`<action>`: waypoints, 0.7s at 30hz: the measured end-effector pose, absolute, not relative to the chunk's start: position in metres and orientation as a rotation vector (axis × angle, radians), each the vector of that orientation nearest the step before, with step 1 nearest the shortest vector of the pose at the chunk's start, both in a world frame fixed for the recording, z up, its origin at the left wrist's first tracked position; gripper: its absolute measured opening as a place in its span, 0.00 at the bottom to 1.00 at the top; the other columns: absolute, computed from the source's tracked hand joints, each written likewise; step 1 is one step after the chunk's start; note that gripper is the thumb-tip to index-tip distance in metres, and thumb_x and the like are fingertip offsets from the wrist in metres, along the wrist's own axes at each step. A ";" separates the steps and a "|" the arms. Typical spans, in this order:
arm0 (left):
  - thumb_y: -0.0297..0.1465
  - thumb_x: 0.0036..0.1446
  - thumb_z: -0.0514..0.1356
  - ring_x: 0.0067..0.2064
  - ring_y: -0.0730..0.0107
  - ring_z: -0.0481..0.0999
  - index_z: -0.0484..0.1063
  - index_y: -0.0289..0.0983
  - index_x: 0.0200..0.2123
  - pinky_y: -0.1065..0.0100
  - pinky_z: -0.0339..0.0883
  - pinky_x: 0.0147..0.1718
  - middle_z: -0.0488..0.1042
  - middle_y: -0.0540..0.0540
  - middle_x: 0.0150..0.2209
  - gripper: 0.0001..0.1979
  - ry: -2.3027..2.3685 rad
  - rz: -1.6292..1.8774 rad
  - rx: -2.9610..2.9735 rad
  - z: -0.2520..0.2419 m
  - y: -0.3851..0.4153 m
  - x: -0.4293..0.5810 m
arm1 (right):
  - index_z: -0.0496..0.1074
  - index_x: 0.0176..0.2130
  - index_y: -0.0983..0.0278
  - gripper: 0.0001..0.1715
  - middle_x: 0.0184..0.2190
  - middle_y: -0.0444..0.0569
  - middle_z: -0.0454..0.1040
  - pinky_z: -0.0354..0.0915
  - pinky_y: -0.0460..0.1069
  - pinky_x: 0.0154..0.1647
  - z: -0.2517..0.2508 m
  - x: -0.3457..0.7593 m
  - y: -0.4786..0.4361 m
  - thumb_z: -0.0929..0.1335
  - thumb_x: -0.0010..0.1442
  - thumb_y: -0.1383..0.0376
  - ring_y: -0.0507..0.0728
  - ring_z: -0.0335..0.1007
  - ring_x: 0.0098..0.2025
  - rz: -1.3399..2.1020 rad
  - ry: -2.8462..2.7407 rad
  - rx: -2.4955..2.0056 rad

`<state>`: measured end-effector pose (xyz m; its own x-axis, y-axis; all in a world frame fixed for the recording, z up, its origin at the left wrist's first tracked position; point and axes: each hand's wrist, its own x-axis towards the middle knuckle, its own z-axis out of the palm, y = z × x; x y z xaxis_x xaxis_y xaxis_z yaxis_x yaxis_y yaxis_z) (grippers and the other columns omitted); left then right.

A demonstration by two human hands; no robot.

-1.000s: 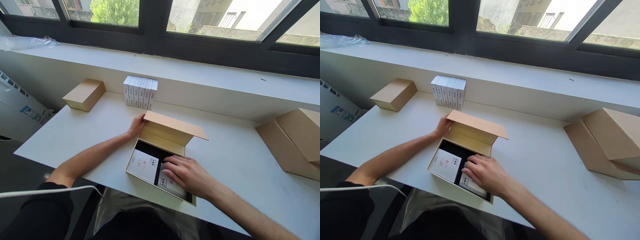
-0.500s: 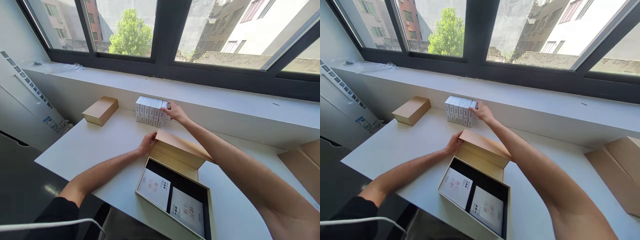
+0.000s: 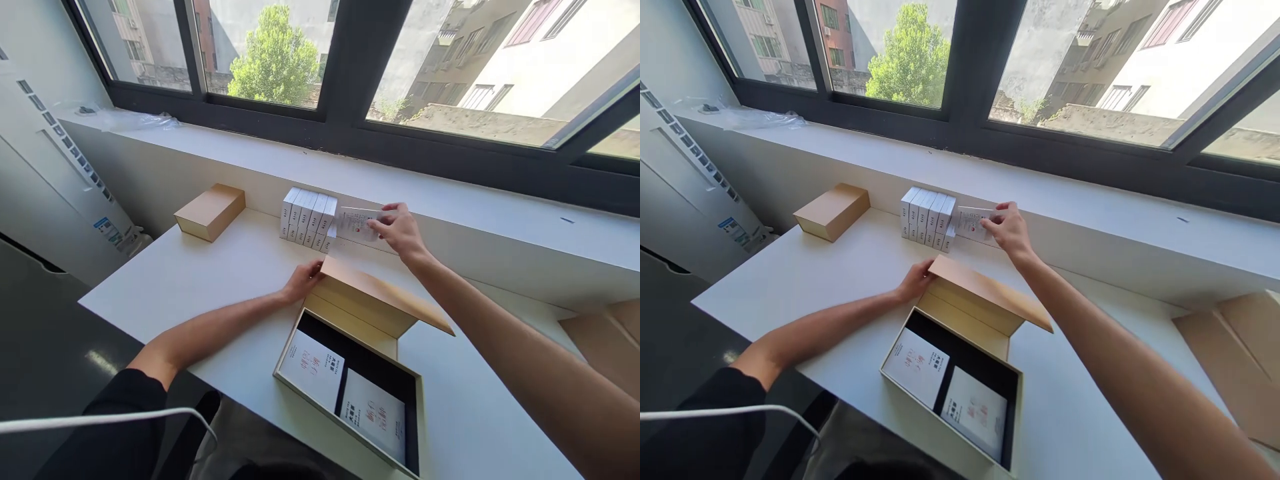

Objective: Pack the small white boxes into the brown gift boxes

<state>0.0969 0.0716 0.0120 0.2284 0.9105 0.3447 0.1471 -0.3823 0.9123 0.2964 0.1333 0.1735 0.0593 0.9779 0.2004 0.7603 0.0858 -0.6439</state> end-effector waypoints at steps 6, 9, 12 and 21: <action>0.36 0.62 0.59 0.37 0.65 0.79 0.75 0.34 0.44 0.70 0.69 0.35 0.82 0.45 0.37 0.12 0.997 1.270 1.736 0.003 0.071 0.093 | 0.70 0.51 0.56 0.30 0.40 0.50 0.80 0.72 0.54 0.38 0.219 0.342 0.042 0.74 0.53 0.48 0.61 0.76 0.41 0.612 -1.874 -1.324; 0.41 0.62 0.60 0.37 0.64 0.79 0.75 0.35 0.43 0.69 0.69 0.34 0.81 0.45 0.36 0.16 1.013 1.291 1.746 -0.001 0.069 0.090 | 0.74 0.51 0.57 0.22 0.41 0.50 0.80 0.70 0.51 0.35 0.233 0.344 -0.015 0.70 0.60 0.50 0.58 0.75 0.40 0.460 -2.241 -1.254; 0.45 0.61 0.59 0.38 0.62 0.79 0.75 0.34 0.42 0.68 0.70 0.34 0.81 0.43 0.37 0.19 0.992 1.306 1.735 -0.003 0.069 0.088 | 0.76 0.49 0.59 0.14 0.41 0.50 0.79 0.68 0.49 0.35 0.229 0.334 -0.067 0.66 0.68 0.58 0.54 0.73 0.37 0.134 -2.529 -1.074; 0.50 0.60 0.59 0.35 0.64 0.77 0.75 0.34 0.42 0.69 0.68 0.32 0.79 0.45 0.32 0.24 1.007 1.360 1.773 -0.008 0.069 0.084 | 0.75 0.51 0.70 0.17 0.49 0.63 0.76 0.70 0.53 0.37 0.120 0.272 -0.149 0.65 0.67 0.64 0.62 0.74 0.44 -0.481 -2.747 -1.384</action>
